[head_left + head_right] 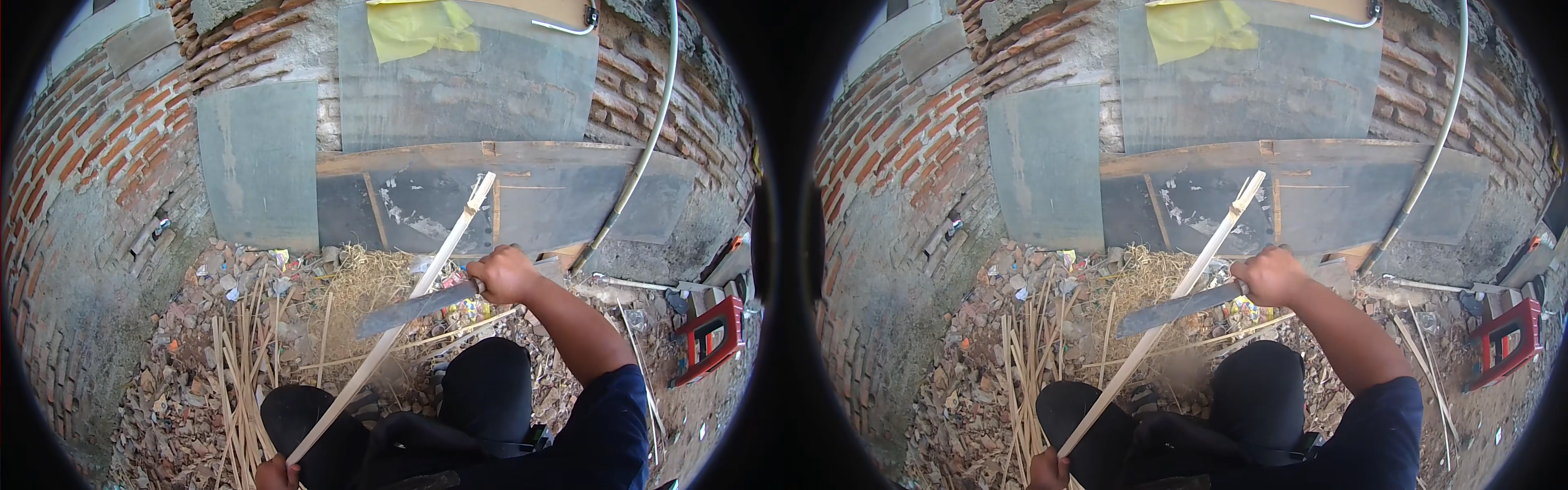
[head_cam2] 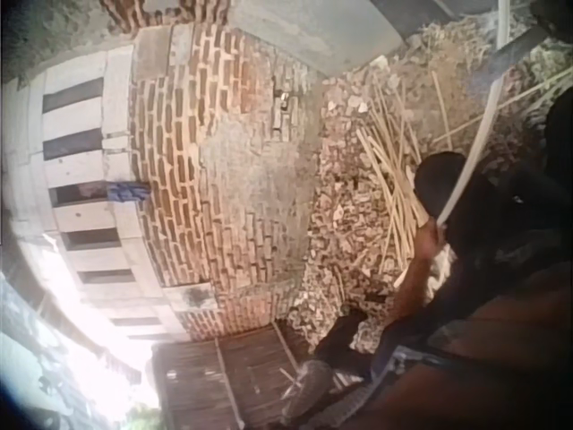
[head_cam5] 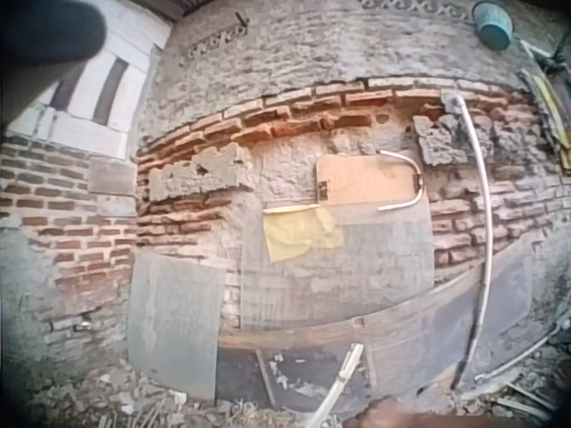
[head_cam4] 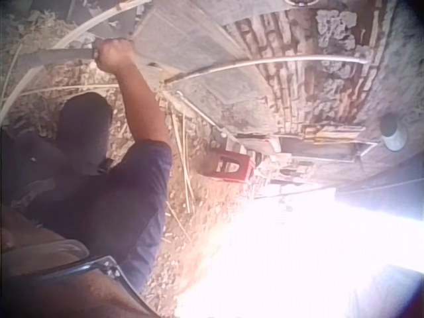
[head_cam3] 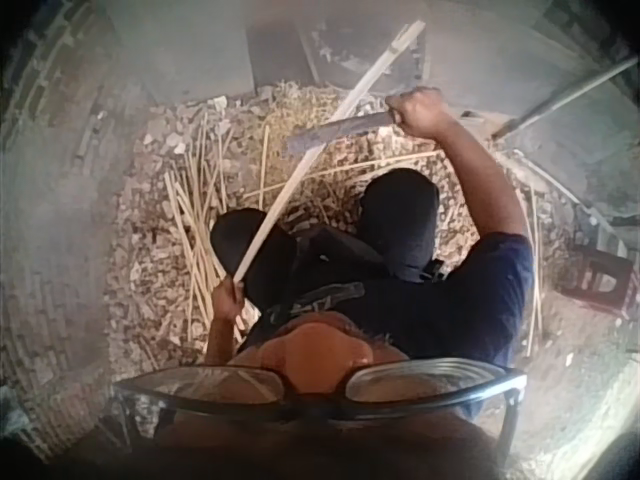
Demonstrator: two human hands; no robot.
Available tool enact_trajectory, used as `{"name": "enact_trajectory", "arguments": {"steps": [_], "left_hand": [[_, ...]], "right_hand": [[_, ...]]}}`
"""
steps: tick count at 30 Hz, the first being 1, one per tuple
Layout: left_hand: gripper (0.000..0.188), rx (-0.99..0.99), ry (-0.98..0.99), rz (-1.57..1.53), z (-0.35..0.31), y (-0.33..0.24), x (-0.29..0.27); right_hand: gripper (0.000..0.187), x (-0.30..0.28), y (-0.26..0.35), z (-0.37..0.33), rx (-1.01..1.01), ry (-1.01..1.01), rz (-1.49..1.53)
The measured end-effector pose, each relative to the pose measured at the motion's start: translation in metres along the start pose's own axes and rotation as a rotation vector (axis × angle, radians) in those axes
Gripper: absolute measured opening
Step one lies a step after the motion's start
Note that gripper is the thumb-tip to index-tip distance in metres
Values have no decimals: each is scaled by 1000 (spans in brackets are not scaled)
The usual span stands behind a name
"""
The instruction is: The person holds a strip of bamboo and shaves along its surface using a knife.
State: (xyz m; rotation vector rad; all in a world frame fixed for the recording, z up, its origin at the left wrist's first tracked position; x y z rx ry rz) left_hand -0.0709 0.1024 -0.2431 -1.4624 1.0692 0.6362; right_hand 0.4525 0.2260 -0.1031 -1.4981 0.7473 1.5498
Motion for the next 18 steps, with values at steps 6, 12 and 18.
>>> {"name": "enact_trajectory", "arguments": {"steps": [6, 12, 18], "left_hand": [[41, 65, -131, 100, 7, -11, 1], [43, 82, -120, -14, -1, 4, 8], [49, 67, -178, -26, -1, -5, -2]], "right_hand": [[13, -29, -139, -43, 478, -99, -276], [27, -14, -120, -21, 579, -68, 1], [35, 27, -96, -21, 569, -230, 628]]}}
Point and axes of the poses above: each hand's wrist, its own z-axis towards the middle knuckle, its own x-axis out of the palm, y = z × x, the point moved 10 cm from there along z, towards the middle knuckle, and after that the axes turned 15 degrees about -x, right-handed, at the moved point
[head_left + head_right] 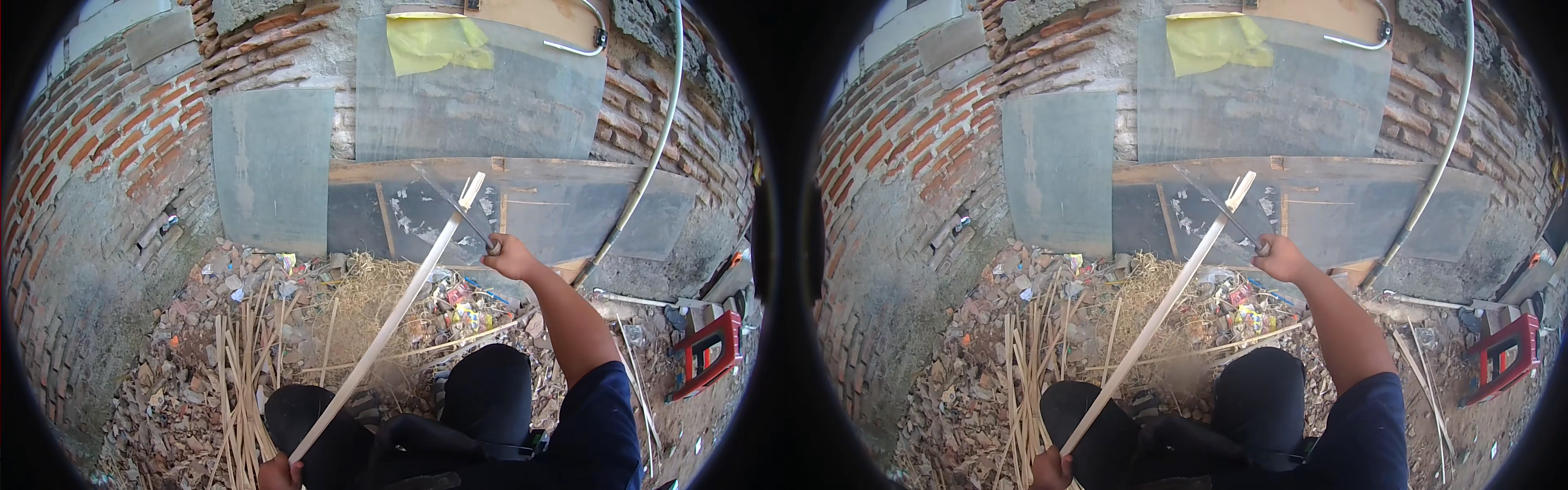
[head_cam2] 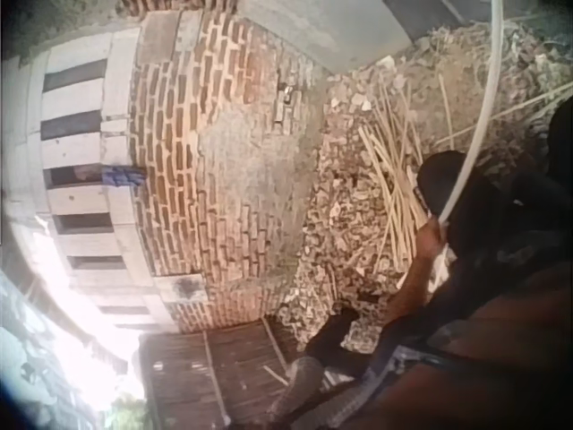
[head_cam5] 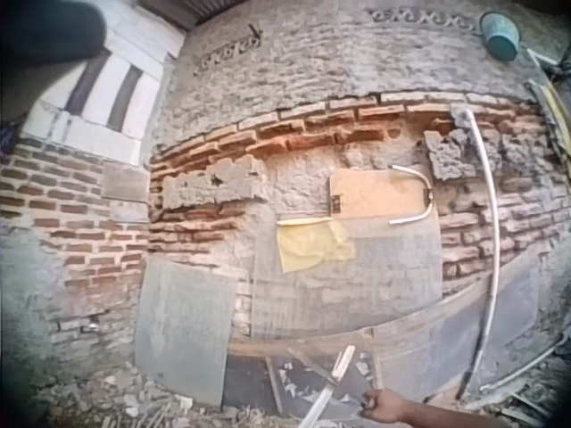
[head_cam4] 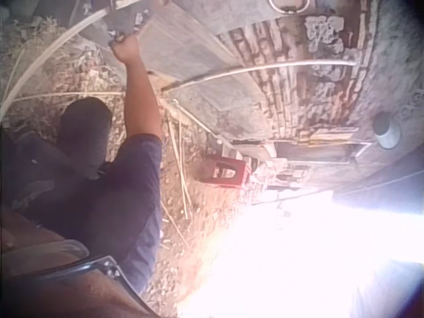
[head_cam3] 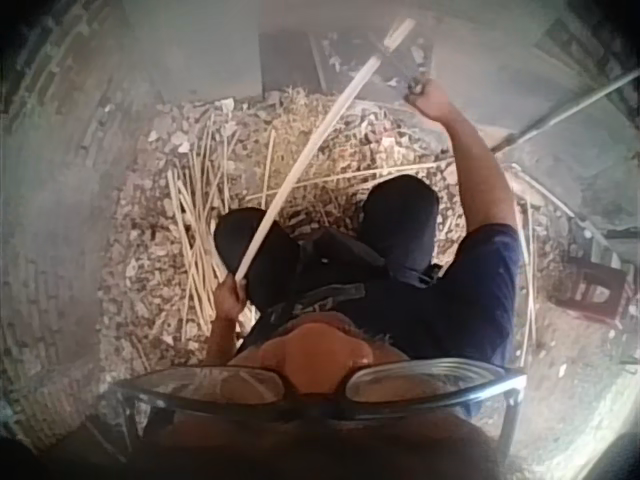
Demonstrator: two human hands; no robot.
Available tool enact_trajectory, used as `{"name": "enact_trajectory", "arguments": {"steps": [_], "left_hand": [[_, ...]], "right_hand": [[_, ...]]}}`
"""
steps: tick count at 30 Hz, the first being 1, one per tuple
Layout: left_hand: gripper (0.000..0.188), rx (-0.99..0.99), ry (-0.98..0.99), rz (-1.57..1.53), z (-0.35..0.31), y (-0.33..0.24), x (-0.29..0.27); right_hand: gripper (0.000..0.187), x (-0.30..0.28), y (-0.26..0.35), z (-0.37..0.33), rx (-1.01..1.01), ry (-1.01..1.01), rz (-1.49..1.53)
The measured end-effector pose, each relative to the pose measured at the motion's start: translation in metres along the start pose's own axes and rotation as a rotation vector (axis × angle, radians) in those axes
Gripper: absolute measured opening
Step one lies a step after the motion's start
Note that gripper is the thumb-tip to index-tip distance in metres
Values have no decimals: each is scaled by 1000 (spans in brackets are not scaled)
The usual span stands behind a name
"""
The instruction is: The person holds a strip of bamboo and shaves along its surface using a knife.
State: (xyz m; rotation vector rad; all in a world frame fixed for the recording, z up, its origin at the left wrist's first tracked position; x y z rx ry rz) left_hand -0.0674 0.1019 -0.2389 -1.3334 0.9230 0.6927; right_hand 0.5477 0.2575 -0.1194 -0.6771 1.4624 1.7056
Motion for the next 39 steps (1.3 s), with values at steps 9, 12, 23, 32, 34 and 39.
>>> {"name": "enact_trajectory", "arguments": {"steps": [9, 12, 23, 32, 34, 39], "left_hand": [[48, -48, 23, -5, 1, 3, 1], [45, -10, 21, 35, 0, -4, -6], [36, -86, 157, 24, 7, 2, 3], [42, -110, 159, 84, 6, -2, 2], [42, -117, 185, 99, 3, 6, 4], [38, -83, 143, 114, 0, -3, -3]], "right_hand": [[28, -1, 43, -30, -260, 57, -548], [27, 17, 84, -35, -406, 217, -608], [29, -49, -1, 8, 38, 103, -682], [34, 13, -26, -12, 66, 16, -26], [31, 9, -8, -19, 8, 14, -262], [26, 54, 71, -45, -287, 353, -549]]}}
Point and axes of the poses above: each hand's wrist, its own z-axis towards the middle knuckle, its own x-axis out of the palm, y = z × x, the point moved 10 cm from there along z, towards the middle knuckle, and after that the axes turned 15 degrees about -x, right-handed, at the moved point
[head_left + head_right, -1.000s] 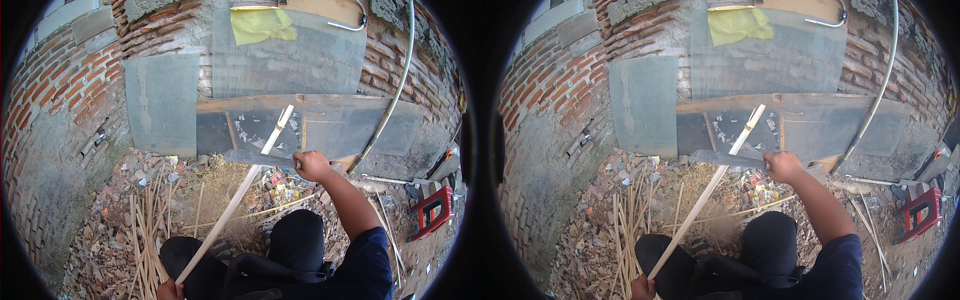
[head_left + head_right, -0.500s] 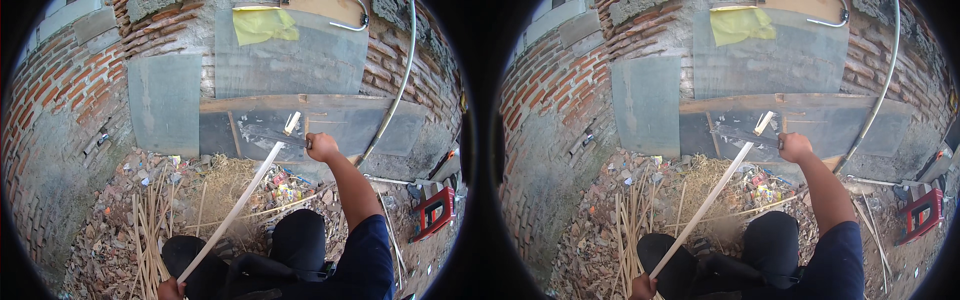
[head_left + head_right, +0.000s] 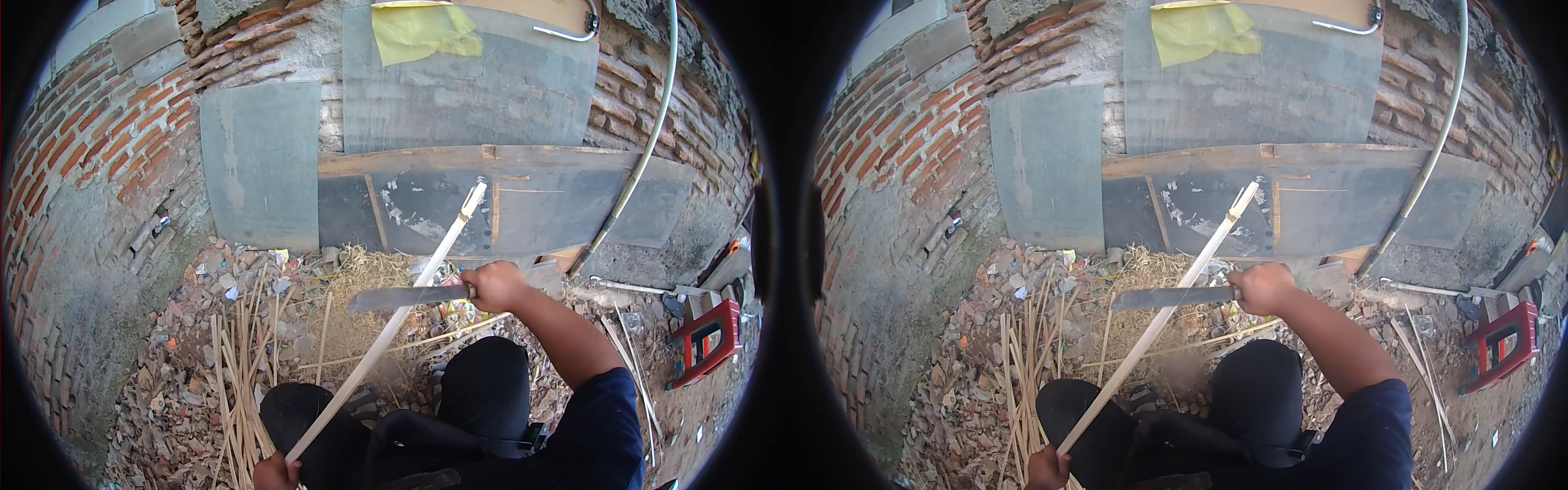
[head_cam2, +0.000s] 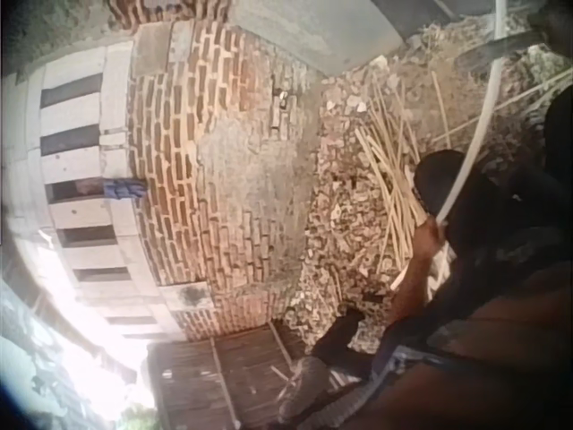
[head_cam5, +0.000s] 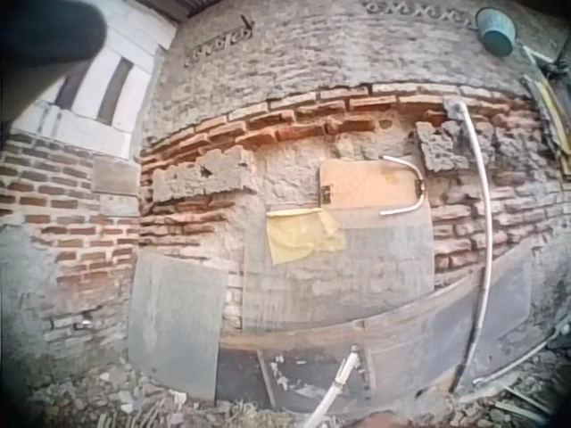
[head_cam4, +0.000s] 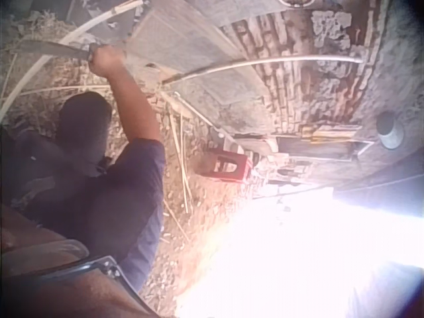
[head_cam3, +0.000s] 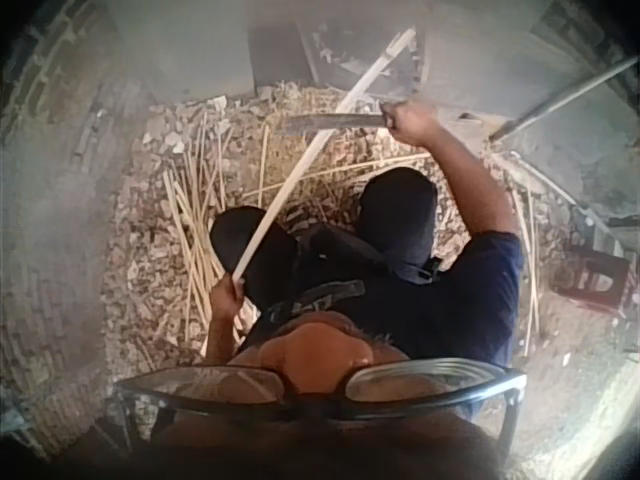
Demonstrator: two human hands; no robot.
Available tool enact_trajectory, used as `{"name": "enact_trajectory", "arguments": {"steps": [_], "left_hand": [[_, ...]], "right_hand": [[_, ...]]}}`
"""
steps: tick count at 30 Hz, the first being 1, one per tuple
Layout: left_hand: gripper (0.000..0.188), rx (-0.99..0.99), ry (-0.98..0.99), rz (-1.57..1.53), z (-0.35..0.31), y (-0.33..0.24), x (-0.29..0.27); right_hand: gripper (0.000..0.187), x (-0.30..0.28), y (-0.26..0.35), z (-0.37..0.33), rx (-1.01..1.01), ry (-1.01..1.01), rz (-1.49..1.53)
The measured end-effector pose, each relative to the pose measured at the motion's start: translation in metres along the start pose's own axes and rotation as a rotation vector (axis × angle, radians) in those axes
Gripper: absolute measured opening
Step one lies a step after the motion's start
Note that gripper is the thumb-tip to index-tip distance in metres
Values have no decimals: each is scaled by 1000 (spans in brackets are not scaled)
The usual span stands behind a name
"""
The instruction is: The person holds a strip of bamboo and shaves along its surface using a knife.
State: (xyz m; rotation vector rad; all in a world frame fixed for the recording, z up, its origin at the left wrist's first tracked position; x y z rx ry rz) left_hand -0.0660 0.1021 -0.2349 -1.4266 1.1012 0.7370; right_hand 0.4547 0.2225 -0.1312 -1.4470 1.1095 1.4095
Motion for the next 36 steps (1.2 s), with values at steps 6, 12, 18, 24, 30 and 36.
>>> {"name": "enact_trajectory", "arguments": {"steps": [6, 12, 18, 24, 30, 36], "left_hand": [[37, 25, 16, 59, 5, 20, 21], [35, -37, -33, 118, 5, 9, 13], [31, -18, -69, 35, -1, -2, 0], [36, -35, -14, -15, 1, -3, 1], [37, -7, -21, -20, 0, 5, 3], [35, -31, -57, 105, 7, 10, 11]], "right_hand": [[19, -39, -114, -25, 401, -202, -85], [30, -4, -127, -12, 437, -218, 173], [41, 52, -118, -23, 398, -292, 711], [31, 13, -21, -11, 115, -133, 209], [21, -3, 33, 12, -183, 59, -237], [28, -19, -132, -17, 484, -93, -5]]}}
Point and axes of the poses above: each hand's wrist, its own z-axis towards the middle knuckle, its own x-axis out of the palm, y = z × x, the point moved 10 cm from there along z, towards the middle knuckle, and after that the axes turned 15 degrees about -x, right-handed, at the moved point
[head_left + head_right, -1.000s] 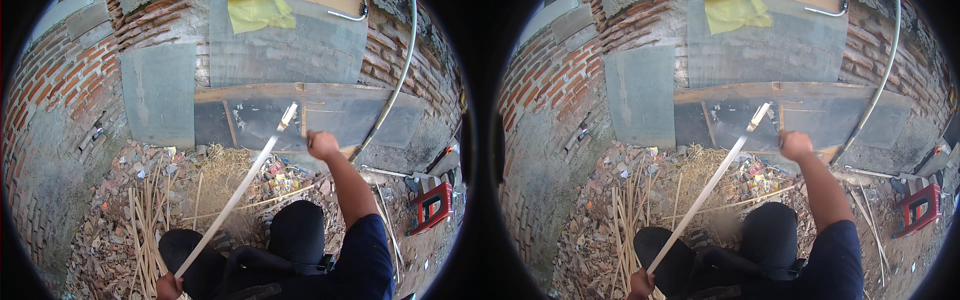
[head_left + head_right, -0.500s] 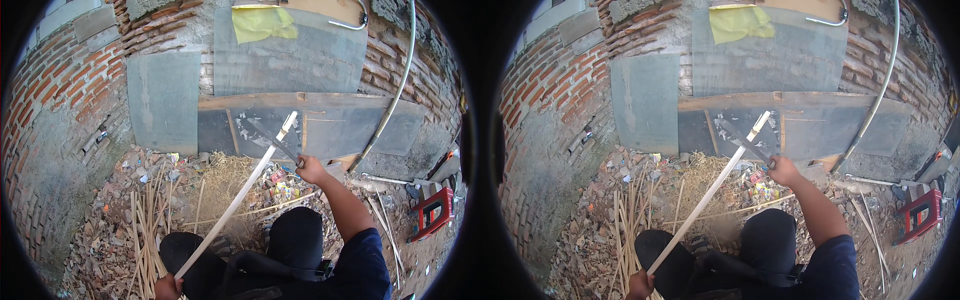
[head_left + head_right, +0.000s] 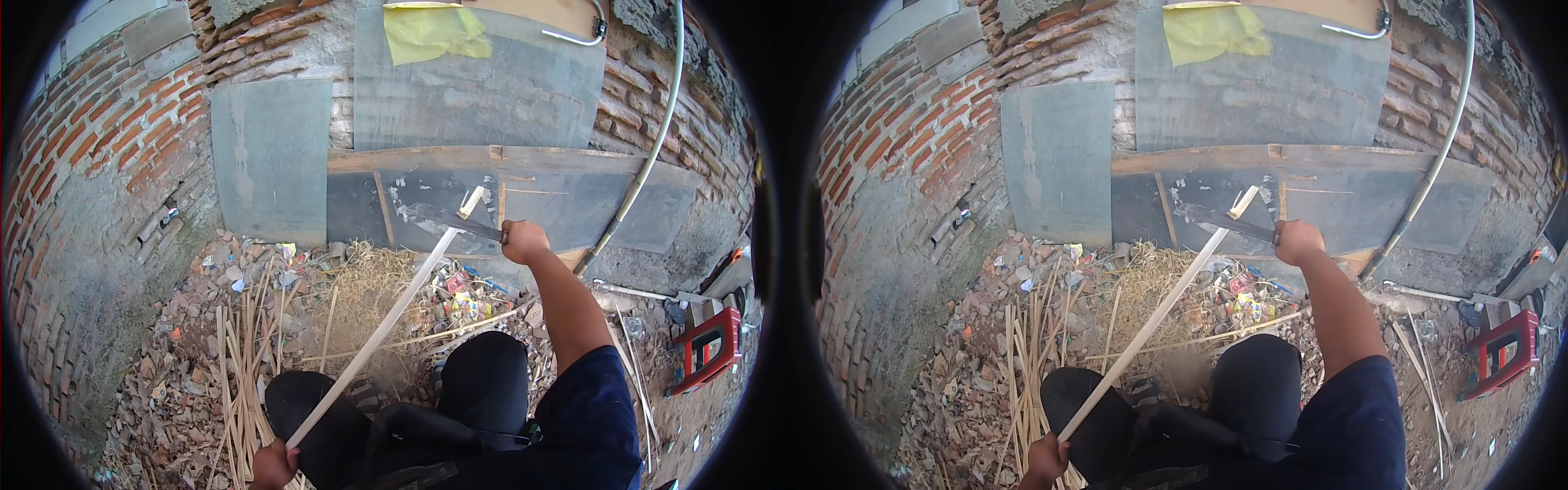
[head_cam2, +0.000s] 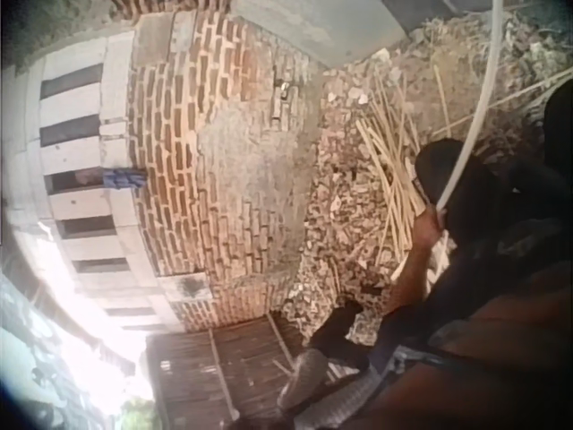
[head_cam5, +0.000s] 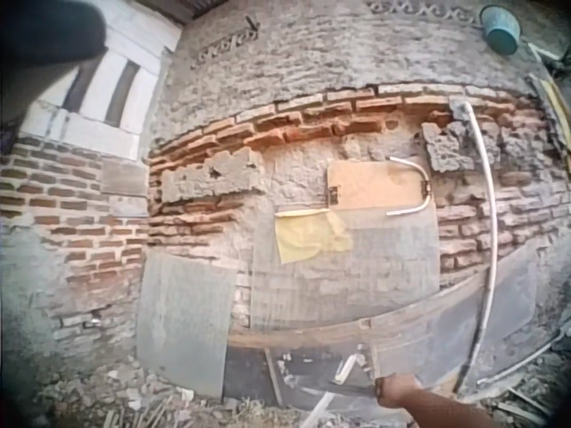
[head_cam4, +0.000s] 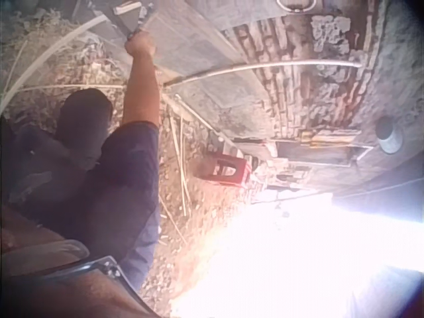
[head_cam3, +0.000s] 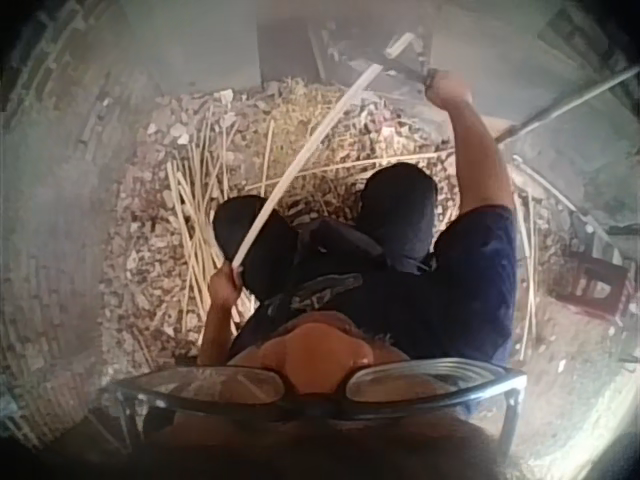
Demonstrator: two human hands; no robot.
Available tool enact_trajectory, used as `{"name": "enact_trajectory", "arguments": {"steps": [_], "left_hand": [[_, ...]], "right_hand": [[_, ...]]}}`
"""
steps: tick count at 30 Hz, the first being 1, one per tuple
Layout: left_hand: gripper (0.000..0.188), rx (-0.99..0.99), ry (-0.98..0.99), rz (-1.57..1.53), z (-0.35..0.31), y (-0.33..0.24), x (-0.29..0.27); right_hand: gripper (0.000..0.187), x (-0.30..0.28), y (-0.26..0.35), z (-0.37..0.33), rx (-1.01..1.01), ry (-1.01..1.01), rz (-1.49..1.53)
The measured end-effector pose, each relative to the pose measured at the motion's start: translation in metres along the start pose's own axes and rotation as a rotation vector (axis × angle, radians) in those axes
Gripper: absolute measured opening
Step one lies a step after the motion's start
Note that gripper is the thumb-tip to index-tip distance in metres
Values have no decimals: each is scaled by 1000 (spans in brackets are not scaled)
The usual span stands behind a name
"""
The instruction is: The person holds a strip of bamboo and shaves along its surface using a knife.
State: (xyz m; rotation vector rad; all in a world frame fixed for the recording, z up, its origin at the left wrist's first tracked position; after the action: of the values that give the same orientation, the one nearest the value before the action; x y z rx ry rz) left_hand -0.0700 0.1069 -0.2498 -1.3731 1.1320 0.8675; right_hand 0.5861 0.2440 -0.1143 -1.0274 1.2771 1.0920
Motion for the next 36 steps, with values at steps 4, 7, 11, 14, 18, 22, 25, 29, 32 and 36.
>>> {"name": "enact_trajectory", "arguments": {"steps": [4, 7, 11, 14, 18, 22, 25, 29, 32, 36], "left_hand": [[36, 76, -43, -120, -12, 0, -8], [35, 44, -3, -138, -5, -1, -8], [33, 91, -45, -149, -2, -16, -16], [31, 105, -55, -147, -8, -9, -16], [32, 134, -59, -172, -10, -11, -19], [38, 129, -66, -169, -7, -4, -11], [41, 143, -88, -178, -10, -7, -14], [42, 116, -82, -244, -15, -11, -23], [44, 68, -56, -188, -20, -2, -16], [45, 103, -96, -225, -36, -1, -13]], "right_hand": [[31, 18, 9, -2, -51, -94, 226], [32, 27, 13, -9, -91, -79, 482], [36, 56, 14, -25, 36, 42, 926], [38, 16, 20, -32, -74, -251, 491], [32, 21, 15, -41, -104, -386, 533], [13, 62, 65, -45, -95, -148, 1441], [15, 52, 110, -50, -145, -167, 1885], [13, 44, 149, -54, -212, -93, 2127], [13, 47, 155, -46, -207, -114, 2030], [15, 40, 174, -40, -213, -92, 1941]]}}
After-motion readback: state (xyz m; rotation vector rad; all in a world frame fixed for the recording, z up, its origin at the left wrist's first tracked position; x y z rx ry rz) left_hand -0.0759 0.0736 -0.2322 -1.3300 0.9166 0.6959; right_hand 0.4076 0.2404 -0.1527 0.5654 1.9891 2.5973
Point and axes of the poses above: each hand's wrist, its own z-axis towards the middle knuckle, its own x-axis out of the palm, y = z × x, the point moved 10 cm from there along z, towards the middle knuckle, and after that the axes turned 15 degrees about -x, right-handed, at the moved point
